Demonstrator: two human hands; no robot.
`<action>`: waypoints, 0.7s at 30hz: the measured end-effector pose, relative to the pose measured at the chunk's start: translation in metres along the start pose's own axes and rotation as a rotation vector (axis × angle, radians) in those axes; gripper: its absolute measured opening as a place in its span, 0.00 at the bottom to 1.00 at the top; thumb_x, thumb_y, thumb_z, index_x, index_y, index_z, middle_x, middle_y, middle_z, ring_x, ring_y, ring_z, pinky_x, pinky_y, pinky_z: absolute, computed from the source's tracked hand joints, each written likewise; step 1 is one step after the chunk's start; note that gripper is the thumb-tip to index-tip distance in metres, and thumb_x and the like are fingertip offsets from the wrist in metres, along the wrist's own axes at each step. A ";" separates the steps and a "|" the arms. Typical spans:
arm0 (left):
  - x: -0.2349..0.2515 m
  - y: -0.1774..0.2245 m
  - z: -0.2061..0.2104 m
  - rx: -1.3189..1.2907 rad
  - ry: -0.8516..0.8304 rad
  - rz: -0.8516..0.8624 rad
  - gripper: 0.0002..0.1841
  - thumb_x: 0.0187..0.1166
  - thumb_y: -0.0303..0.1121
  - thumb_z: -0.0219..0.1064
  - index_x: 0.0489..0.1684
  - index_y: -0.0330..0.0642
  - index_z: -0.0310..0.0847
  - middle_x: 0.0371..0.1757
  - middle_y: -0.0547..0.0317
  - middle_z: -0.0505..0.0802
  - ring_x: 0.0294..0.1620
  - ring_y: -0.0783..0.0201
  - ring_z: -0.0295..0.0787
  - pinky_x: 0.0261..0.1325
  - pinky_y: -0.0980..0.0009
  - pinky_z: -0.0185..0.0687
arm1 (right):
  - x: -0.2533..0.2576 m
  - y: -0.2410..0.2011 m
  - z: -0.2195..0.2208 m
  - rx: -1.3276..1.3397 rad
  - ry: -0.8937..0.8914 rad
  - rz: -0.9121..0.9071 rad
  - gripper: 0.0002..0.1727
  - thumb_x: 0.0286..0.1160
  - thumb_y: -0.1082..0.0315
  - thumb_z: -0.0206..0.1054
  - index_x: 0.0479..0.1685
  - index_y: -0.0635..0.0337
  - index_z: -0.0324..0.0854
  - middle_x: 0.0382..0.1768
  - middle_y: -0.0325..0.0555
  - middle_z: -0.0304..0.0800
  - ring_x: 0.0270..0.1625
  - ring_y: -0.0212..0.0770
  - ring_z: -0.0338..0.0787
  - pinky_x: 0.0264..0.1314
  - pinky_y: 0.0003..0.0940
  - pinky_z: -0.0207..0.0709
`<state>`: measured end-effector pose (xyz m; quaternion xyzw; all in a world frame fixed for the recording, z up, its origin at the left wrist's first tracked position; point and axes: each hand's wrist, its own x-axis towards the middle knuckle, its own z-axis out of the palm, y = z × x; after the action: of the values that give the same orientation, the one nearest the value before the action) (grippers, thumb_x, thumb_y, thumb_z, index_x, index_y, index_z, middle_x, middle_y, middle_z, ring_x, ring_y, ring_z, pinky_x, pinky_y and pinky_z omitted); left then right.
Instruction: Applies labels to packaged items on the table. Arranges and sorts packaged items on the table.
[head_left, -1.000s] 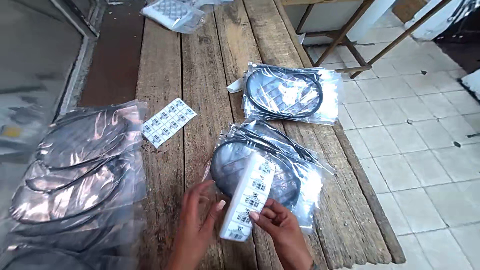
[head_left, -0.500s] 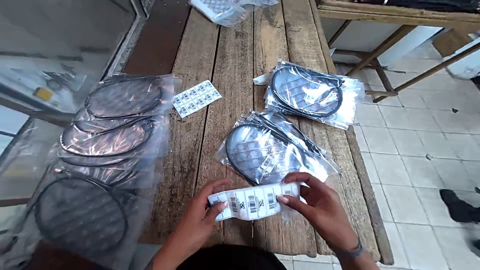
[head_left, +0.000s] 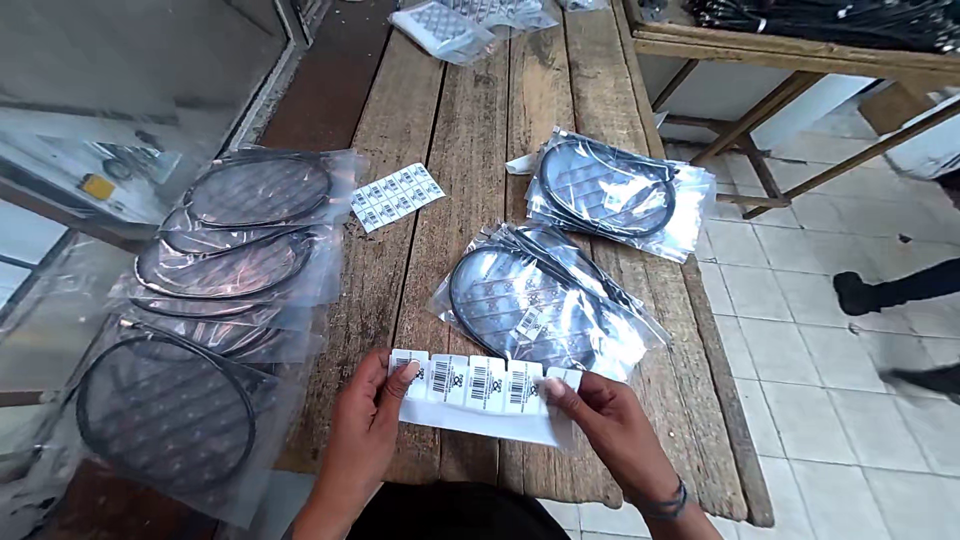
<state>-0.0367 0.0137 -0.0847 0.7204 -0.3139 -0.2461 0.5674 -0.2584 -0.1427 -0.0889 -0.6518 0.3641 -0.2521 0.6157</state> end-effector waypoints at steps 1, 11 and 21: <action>0.000 0.002 -0.001 -0.019 -0.002 0.002 0.10 0.86 0.35 0.62 0.58 0.43 0.81 0.37 0.67 0.95 0.37 0.75 0.93 0.41 0.80 0.89 | -0.001 -0.002 -0.001 0.035 -0.033 -0.006 0.12 0.71 0.61 0.77 0.44 0.59 0.88 0.35 0.37 0.97 0.38 0.31 0.96 0.45 0.27 0.91; 0.003 -0.003 -0.009 0.000 0.056 0.099 0.06 0.85 0.37 0.62 0.43 0.47 0.82 0.29 0.74 0.91 0.30 0.81 0.89 0.33 0.84 0.86 | 0.014 -0.003 -0.018 -0.136 -0.200 -0.088 0.14 0.77 0.50 0.71 0.43 0.50 0.91 0.38 0.28 0.95 0.42 0.23 0.92 0.48 0.25 0.87; 0.013 -0.021 -0.026 0.071 -0.235 -0.462 0.14 0.89 0.40 0.62 0.44 0.38 0.86 0.30 0.60 0.89 0.29 0.70 0.85 0.36 0.70 0.84 | 0.040 -0.062 0.008 -0.810 -0.376 -0.632 0.07 0.71 0.57 0.72 0.30 0.46 0.90 0.28 0.24 0.90 0.35 0.23 0.90 0.65 0.43 0.80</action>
<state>-0.0059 0.0244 -0.0988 0.7589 -0.2135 -0.4398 0.4301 -0.2174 -0.1708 -0.0334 -0.9482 0.1024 -0.1437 0.2642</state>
